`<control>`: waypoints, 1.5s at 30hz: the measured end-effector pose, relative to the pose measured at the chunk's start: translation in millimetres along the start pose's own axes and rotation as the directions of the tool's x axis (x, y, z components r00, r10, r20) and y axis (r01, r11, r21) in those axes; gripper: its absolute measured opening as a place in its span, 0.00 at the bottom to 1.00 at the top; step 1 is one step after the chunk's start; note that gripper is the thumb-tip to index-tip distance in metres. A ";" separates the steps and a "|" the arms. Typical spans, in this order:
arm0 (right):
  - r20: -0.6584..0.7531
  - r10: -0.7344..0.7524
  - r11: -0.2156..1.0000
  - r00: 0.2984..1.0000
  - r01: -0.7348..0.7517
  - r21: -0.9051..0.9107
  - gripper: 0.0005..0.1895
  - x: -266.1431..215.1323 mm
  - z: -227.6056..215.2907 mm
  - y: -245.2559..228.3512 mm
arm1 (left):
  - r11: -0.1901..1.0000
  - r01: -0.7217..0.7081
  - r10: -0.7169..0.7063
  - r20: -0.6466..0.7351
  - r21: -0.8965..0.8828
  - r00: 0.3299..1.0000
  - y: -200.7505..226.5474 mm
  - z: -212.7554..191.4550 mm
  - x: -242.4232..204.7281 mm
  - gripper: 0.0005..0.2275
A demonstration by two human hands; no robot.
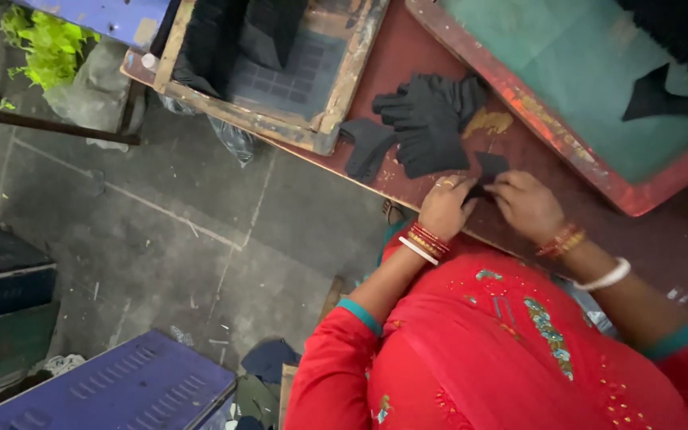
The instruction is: The person sorts and folds black fabric pieces on a wooden table. They pick up the pieces, arrange them into a neat pile, and occasionally move them to a nearby tray. The camera is extremely unstable throughout the process.
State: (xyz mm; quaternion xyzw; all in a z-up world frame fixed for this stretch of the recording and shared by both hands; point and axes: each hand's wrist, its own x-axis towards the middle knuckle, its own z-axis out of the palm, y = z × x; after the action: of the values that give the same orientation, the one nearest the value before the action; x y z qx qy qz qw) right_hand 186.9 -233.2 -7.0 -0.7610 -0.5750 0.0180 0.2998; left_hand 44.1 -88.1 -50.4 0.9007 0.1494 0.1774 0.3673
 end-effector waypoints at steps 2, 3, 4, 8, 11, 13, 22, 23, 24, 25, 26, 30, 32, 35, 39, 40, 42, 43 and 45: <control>0.029 -0.056 0.998 0.998 0.057 -0.029 0.13 6.9 8.3 7.1 | 0.999 0.029 -0.029 0.003 -0.017 1.000 6.2 -1.9 1.5 0.20; 0.040 -0.048 0.999 0.998 0.048 0.005 0.12 11.0 7.2 8.8 | 0.998 0.053 -0.053 0.000 -0.012 0.999 11.8 -5.2 2.7 0.22; 0.045 -0.042 0.998 0.998 0.040 0.040 0.11 17.7 7.1 10.1 | 0.997 0.074 -0.074 -0.005 -0.003 0.997 15.9 -10.8 5.9 0.24; 0.016 -0.046 0.998 0.999 0.045 0.039 0.11 -11.7 5.1 17.6 | 1.000 0.021 -0.021 -0.052 -0.007 0.998 6.3 1.7 4.2 0.24; 0.118 0.009 1.000 0.993 -0.006 -0.024 0.11 -4.9 -0.4 12.9 | 1.000 0.014 -0.012 -0.060 0.027 0.998 6.6 4.2 3.0 0.25; 0.057 -0.048 0.998 0.997 0.050 -0.038 0.09 13.8 5.2 17.0 | 0.996 0.083 -0.080 -0.053 0.042 0.995 6.1 7.0 4.1 0.25; 0.095 -0.189 0.982 0.977 0.188 0.020 0.11 60.1 23.6 24.4 | 0.967 0.251 -0.251 0.017 0.032 0.968 14.3 0.2 14.8 0.28; 0.095 -0.188 0.982 0.977 0.187 0.020 0.11 51.6 20.1 26.1 | 0.967 0.251 -0.252 0.018 0.032 0.968 18.1 -0.4 13.1 0.28; 0.116 -0.212 0.977 0.971 0.215 -0.015 0.12 46.3 17.2 28.1 | 0.963 0.268 -0.269 0.012 0.039 0.963 20.4 -2.7 13.5 0.27; 0.137 -0.234 0.969 0.963 0.242 -0.049 0.12 41.1 14.3 29.7 | 0.957 0.286 -0.286 0.006 0.046 0.958 22.8 -5.4 13.7 0.27; 0.135 -0.237 0.968 0.962 0.246 -0.052 0.12 29.6 7.5 36.9 | 0.958 0.283 -0.284 0.001 0.045 0.959 22.4 -3.8 12.8 0.27; 0.126 -0.010 0.996 0.992 0.020 -0.081 0.12 -10.4 -19.0 51.4 | 0.984 0.177 -0.174 -0.077 0.029 0.982 24.2 -3.4 13.0 0.27; 0.047 0.069 0.997 0.997 -0.067 -0.038 0.11 -14.3 -36.5 40.5 | 0.984 0.173 -0.170 -0.060 0.051 0.984 27.0 -4.6 13.7 0.27; -0.081 0.098 0.995 0.992 -0.096 0.031 0.08 -4.7 -52.1 22.5 | 0.984 0.067 -0.052 -0.091 0.166 0.994 29.5 -17.0 12.1 0.24; -0.103 0.168 0.986 0.980 -0.168 0.008 0.06 -16.9 -41.3 26.1 | 0.982 -0.016 0.046 -0.154 0.191 0.987 -4.1 -43.4 4.5 0.19; -0.106 0.189 0.982 0.976 -0.191 -0.007 0.05 -18.3 -42.0 26.0 | 0.981 0.083 -0.055 -0.158 0.174 0.986 -23.3 -46.3 7.4 0.16; -0.091 0.198 0.980 0.976 -0.198 0.012 0.05 -21.5 -40.2 31.2 | 0.964 0.179 -0.119 -0.281 0.196 0.952 -44.9 -94.5 10.0 0.20; -0.077 0.214 0.977 0.974 -0.212 0.030 0.06 -24.3 -39.5 34.2 | 0.940 0.272 -0.175 -0.395 0.205 0.902 -55.5 -117.6 11.3 0.25; -0.086 0.189 0.982 0.978 -0.189 0.013 0.06 -21.5 -40.4 30.1 | 0.924 0.310 -0.191 -0.430 0.224 0.882 -58.4 -139.0 19.0 0.28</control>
State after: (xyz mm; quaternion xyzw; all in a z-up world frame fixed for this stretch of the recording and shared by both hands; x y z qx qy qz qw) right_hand 220.6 -274.6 5.0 -0.8115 -0.4865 0.0145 0.3235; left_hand -6.7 44.1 4.5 0.8614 0.3617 0.2848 0.2146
